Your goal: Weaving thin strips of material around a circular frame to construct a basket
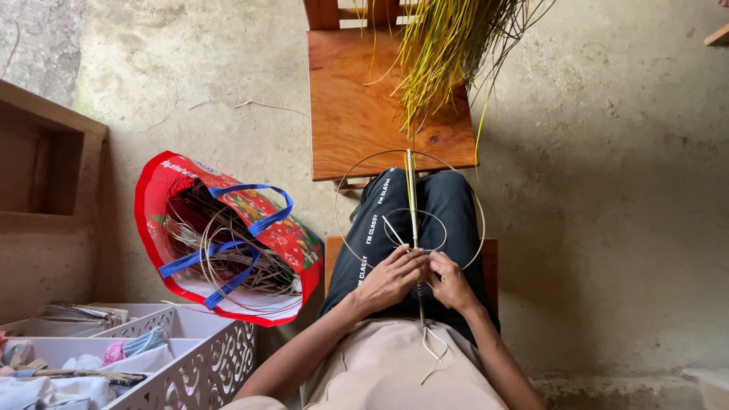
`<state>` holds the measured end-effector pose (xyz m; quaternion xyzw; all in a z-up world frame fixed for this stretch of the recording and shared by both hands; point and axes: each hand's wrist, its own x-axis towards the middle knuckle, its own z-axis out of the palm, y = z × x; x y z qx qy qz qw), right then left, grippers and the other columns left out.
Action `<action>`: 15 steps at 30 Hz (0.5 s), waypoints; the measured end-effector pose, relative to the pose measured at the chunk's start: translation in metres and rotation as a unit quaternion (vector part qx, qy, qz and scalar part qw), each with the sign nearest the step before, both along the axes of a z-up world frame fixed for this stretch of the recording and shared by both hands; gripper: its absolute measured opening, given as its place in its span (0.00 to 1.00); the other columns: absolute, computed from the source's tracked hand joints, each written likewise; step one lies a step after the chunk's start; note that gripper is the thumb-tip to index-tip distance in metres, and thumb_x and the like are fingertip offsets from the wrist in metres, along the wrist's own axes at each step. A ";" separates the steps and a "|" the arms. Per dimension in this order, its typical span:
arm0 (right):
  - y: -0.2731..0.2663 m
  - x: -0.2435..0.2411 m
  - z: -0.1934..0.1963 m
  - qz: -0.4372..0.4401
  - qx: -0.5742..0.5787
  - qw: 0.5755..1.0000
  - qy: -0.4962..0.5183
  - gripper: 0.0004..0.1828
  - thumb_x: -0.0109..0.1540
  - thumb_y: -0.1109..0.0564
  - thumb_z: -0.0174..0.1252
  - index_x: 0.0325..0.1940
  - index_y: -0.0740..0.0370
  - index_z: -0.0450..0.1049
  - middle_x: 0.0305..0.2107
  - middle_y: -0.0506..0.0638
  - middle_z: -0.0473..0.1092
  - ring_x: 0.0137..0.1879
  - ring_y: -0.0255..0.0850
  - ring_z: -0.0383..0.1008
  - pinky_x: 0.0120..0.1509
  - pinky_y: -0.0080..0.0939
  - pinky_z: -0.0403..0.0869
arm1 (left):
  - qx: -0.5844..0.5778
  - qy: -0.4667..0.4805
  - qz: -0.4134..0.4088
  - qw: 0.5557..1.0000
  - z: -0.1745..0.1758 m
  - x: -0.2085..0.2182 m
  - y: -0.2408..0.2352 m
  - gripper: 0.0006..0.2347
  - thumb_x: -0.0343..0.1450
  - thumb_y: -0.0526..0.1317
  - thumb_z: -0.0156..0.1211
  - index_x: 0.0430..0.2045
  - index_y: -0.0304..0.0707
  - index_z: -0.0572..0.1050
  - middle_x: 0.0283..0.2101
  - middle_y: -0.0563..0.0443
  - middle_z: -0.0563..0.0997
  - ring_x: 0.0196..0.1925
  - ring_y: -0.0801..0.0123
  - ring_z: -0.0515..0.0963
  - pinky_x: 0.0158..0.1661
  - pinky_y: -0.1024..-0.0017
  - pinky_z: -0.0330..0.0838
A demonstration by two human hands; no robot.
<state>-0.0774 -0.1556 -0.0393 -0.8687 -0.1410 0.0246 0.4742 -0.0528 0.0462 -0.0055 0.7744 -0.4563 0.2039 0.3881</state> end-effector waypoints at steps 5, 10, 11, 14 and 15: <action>0.000 -0.010 0.012 0.021 0.021 0.999 -0.027 0.13 0.63 0.63 0.58 0.24 0.55 0.70 0.25 0.47 0.66 0.35 0.46 0.69 0.43 0.40 0.70 | -0.050 0.206 -0.032 0.977 -0.040 -0.011 -0.001 0.07 0.77 0.36 0.51 0.28 0.38 0.69 0.27 0.48 0.70 0.35 0.52 0.76 0.42 0.62 0.74; 0.009 -0.020 0.032 0.031 0.035 0.996 -0.073 0.07 0.57 0.63 0.64 0.28 0.56 0.73 0.32 0.50 0.70 0.40 0.50 0.72 0.47 0.45 0.73 | -0.094 0.489 -0.003 0.867 -0.052 -0.013 -0.002 0.03 0.71 0.33 0.64 0.34 0.39 0.78 0.29 0.46 0.80 0.35 0.53 0.83 0.39 0.63 0.76; 0.009 -0.023 0.029 0.023 0.027 0.994 -0.100 0.06 0.57 0.63 0.63 0.30 0.56 0.74 0.34 0.49 0.69 0.42 0.50 0.71 0.49 0.45 0.73 | -0.079 0.539 0.026 0.838 -0.058 -0.013 -0.002 0.01 0.71 0.36 0.65 0.31 0.40 0.81 0.27 0.47 0.82 0.33 0.57 0.84 0.37 0.65 0.76; 0.012 -0.032 0.022 -0.024 0.017 0.986 -0.166 0.03 0.57 0.62 0.64 0.32 0.57 0.76 0.43 0.50 0.72 0.51 0.49 0.72 0.56 0.45 0.73 | -0.026 0.581 0.018 0.813 -0.065 -0.002 -0.002 0.07 0.66 0.42 0.72 0.31 0.41 0.83 0.28 0.43 0.84 0.35 0.51 0.85 0.36 0.59 0.75; 0.013 -0.034 0.019 -0.023 0.018 0.986 -0.166 0.03 0.57 0.62 0.64 0.32 0.57 0.76 0.43 0.50 0.72 0.51 0.49 0.72 0.56 0.45 0.73 | -0.026 0.581 0.019 0.813 -0.069 -0.002 -0.003 0.07 0.66 0.42 0.72 0.31 0.41 0.83 0.28 0.43 0.84 0.35 0.51 0.85 0.36 0.59 0.75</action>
